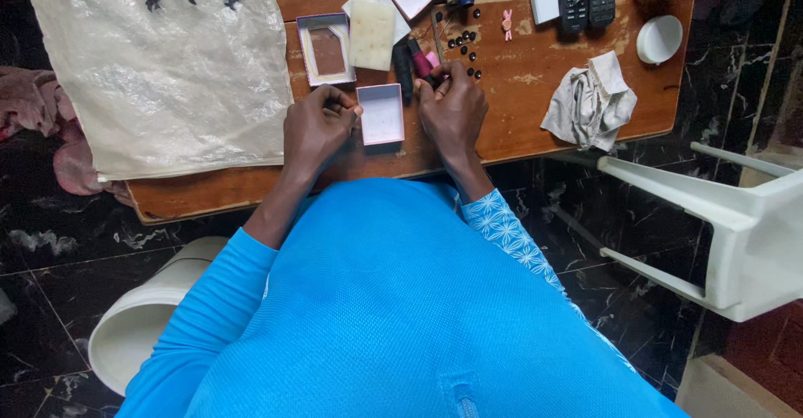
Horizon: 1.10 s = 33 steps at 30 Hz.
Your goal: The person organizes small items on a wooden table, including jewelry, spools of thread, and small boxes. They open a small container, place a white object inside, and then place the container into a white plastic bag. The person also handles a spool of black thread and places it into a small box.
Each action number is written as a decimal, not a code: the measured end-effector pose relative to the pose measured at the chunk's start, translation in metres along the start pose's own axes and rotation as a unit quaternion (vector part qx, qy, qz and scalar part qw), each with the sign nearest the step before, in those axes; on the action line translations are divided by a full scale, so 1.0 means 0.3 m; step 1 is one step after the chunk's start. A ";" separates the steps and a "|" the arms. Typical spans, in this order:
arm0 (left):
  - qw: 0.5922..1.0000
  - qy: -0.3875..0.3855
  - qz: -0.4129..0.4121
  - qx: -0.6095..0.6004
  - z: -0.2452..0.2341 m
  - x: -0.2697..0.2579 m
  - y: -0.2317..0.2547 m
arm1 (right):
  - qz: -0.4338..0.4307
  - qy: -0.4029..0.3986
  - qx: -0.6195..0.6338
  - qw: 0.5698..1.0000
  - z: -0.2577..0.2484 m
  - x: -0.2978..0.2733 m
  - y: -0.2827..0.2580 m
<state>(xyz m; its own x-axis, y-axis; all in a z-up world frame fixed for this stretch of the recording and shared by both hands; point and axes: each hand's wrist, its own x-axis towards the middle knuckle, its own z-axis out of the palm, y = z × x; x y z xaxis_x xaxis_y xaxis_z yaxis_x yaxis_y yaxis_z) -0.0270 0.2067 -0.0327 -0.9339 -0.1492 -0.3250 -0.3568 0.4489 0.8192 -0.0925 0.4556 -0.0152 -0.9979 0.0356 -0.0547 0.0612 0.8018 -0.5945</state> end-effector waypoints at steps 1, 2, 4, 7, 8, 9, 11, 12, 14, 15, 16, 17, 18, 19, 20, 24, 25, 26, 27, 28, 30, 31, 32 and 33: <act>1.000 0.000 -0.005 0.002 0.001 0.006 -0.003 | -0.007 0.009 -0.008 1.000 0.001 0.002 -0.003; 1.000 0.000 -0.011 0.004 0.002 0.008 -0.005 | -0.014 0.018 -0.016 1.000 0.001 0.005 -0.005; 1.000 -0.011 -0.017 -0.007 0.001 0.007 -0.009 | -0.024 0.019 -0.026 0.999 -0.008 0.018 -0.003; 0.999 -0.020 -0.005 -0.033 0.002 0.001 -0.011 | -0.027 0.015 -0.037 0.999 -0.024 0.024 -0.001; 0.999 -0.022 0.003 -0.043 0.000 -0.002 -0.012 | -0.025 0.013 -0.040 0.999 -0.027 0.023 -0.001; 0.998 -0.028 -0.005 -0.049 -0.001 -0.004 -0.013 | -0.028 0.009 -0.043 0.999 -0.030 0.020 -0.001; 0.997 -0.040 -0.021 -0.061 0.000 -0.004 -0.013 | -0.033 0.001 -0.051 0.998 -0.036 0.016 0.000; 0.997 -0.040 -0.019 -0.064 0.001 -0.004 -0.014 | -0.042 0.007 -0.045 0.998 -0.036 0.013 -0.001; 0.997 -0.041 -0.013 -0.071 0.004 -0.001 -0.016 | -0.062 0.018 -0.033 0.997 -0.039 0.006 -0.008; 0.997 -0.038 -0.006 -0.070 0.005 0.000 -0.017 | -0.022 -0.005 0.005 1.000 -0.055 0.006 -0.011; 0.997 -0.034 0.001 -0.067 0.002 0.001 -0.018 | 0.017 -0.028 0.044 0.999 -0.078 0.003 -0.014; 0.997 -0.031 0.007 -0.065 -0.002 0.001 -0.017 | 0.057 -0.051 0.083 0.994 -0.104 -0.002 -0.018; 0.997 -0.030 0.008 -0.067 -0.008 0.000 -0.016 | 0.062 -0.074 0.140 0.985 -0.131 -0.010 -0.021; 0.997 -0.029 0.008 -0.070 -0.012 0.000 -0.014 | 0.068 -0.097 0.197 0.973 -0.163 -0.020 -0.020; 0.997 -0.029 0.009 -0.073 -0.014 0.000 -0.007 | 0.075 -0.119 0.252 0.958 -0.189 -0.031 -0.018; 0.992 -0.049 0.037 -0.111 -0.031 -0.018 0.023 | 0.063 -0.195 0.236 0.950 -0.219 -0.088 -0.016; 0.989 -0.068 0.021 -0.130 -0.032 -0.020 0.031 | 0.078 -0.211 0.223 0.948 -0.201 -0.105 -0.021; 0.985 -0.087 0.004 -0.148 -0.029 -0.026 0.038 | 0.093 -0.227 0.210 0.946 -0.179 -0.121 -0.028; 0.984 -0.087 0.000 -0.158 -0.023 -0.030 0.044 | 0.090 -0.219 0.182 0.954 -0.150 -0.135 -0.038; 0.982 -0.087 -0.003 -0.166 -0.019 -0.029 0.047 | 0.086 -0.210 0.153 0.962 -0.116 -0.148 -0.052; 0.983 -0.075 0.000 -0.166 -0.012 -0.030 0.046 | 0.069 -0.203 0.107 0.971 -0.077 -0.159 -0.066; 0.986 -0.064 0.007 -0.157 -0.008 -0.033 0.045 | 0.057 -0.205 0.090 0.973 -0.066 -0.158 -0.067; 0.987 -0.053 0.014 -0.148 -0.003 -0.034 0.045 | 0.044 -0.206 0.071 0.975 -0.060 -0.154 -0.062; 0.990 -0.041 0.027 -0.130 -0.002 -0.039 0.045 | 0.012 -0.175 0.084 0.981 -0.060 -0.141 -0.051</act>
<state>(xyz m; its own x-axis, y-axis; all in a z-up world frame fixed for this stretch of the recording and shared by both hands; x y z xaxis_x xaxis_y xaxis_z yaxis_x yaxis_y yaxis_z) -0.0211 0.2141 -0.0176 -0.9504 -0.0535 -0.3063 -0.3106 0.2100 0.9271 -0.0515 0.4526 0.0108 -0.9287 -0.1773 -0.3256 0.1174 0.6924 -0.7119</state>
